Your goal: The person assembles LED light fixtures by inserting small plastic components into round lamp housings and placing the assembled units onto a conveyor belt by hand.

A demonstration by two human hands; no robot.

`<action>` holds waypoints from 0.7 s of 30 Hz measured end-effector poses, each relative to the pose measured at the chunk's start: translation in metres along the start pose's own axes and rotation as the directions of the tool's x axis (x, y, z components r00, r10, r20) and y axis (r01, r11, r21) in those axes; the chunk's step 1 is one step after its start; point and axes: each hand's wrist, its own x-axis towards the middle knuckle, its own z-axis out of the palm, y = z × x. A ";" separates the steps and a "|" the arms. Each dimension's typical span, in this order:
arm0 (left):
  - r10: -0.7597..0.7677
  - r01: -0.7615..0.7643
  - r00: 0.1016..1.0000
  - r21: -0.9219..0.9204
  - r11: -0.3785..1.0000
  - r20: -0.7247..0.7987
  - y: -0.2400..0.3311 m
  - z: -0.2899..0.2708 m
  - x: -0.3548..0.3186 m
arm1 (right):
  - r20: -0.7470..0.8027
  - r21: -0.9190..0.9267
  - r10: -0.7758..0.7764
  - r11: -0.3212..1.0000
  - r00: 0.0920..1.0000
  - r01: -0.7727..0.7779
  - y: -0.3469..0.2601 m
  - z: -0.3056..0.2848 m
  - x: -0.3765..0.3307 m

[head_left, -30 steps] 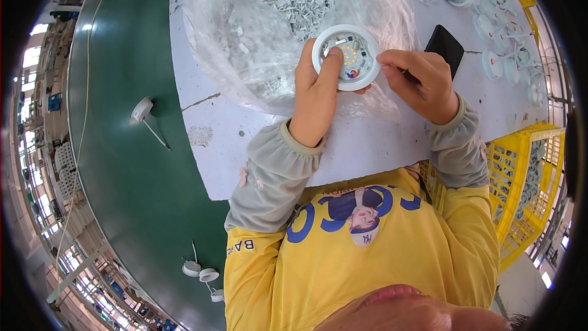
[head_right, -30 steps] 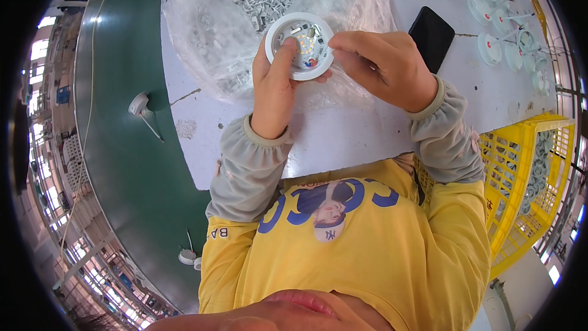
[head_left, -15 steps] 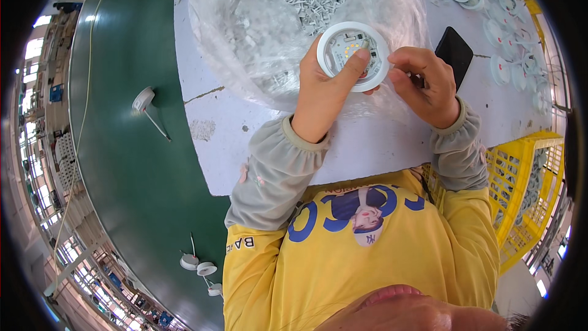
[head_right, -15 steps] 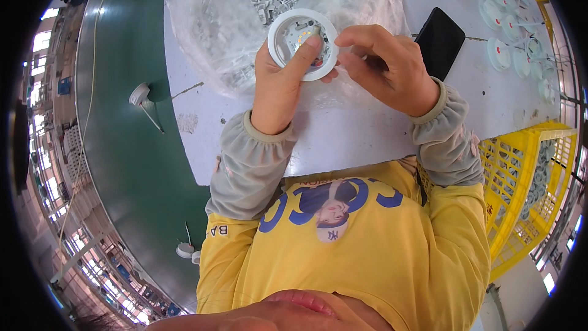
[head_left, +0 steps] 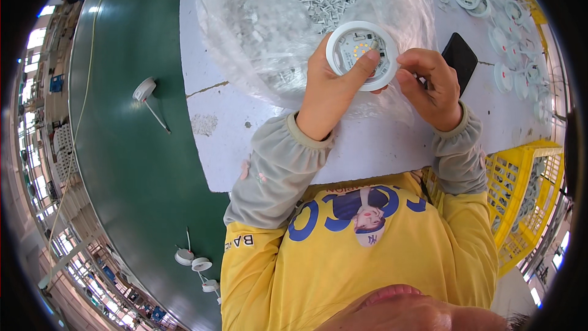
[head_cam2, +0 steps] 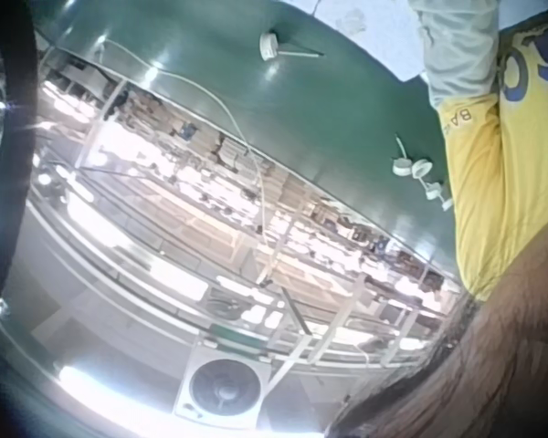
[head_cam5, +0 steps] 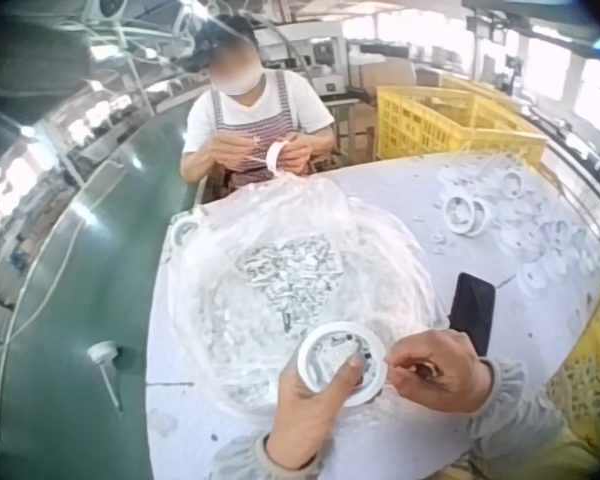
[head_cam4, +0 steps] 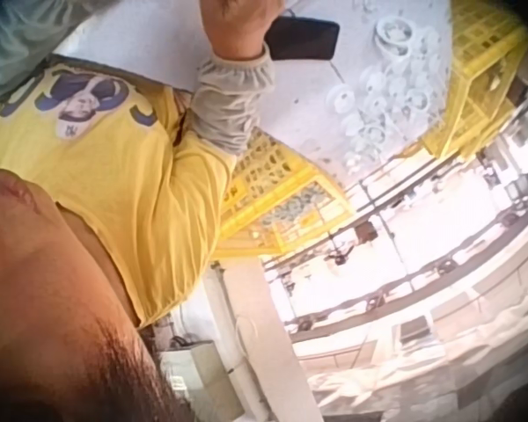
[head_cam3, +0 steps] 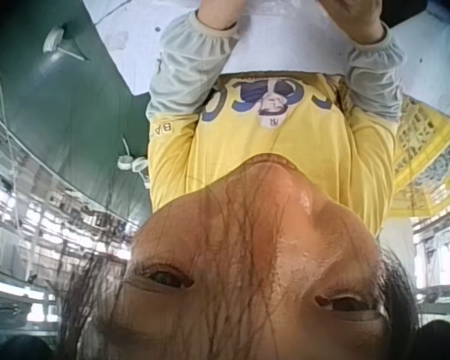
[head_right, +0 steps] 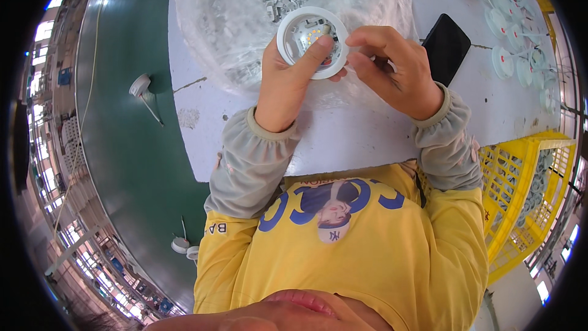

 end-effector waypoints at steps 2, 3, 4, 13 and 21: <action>-0.008 0.008 1.000 -0.065 0.998 -0.002 0.003 0.001 -0.001 | 0.005 -0.010 -0.007 1.000 1.000 0.007 -0.001 0.000 0.000; -0.001 0.001 1.000 -0.066 0.998 -0.007 0.004 0.001 -0.002 | 0.007 -0.019 -0.013 1.000 1.000 0.013 -0.002 0.001 0.000; -0.012 0.013 1.000 -0.068 0.998 0.017 0.005 0.000 -0.002 | 0.012 -0.018 -0.020 1.000 1.000 0.020 -0.003 0.001 0.001; 0.021 -0.010 0.996 -0.131 0.991 0.083 0.015 -0.003 -0.008 | 0.031 0.013 0.023 1.000 0.999 -0.023 -0.017 0.006 0.006; 0.012 -0.005 0.999 -0.193 0.981 0.034 0.017 -0.006 -0.011 | 0.049 0.319 0.272 0.908 0.961 -0.273 -0.020 0.018 0.008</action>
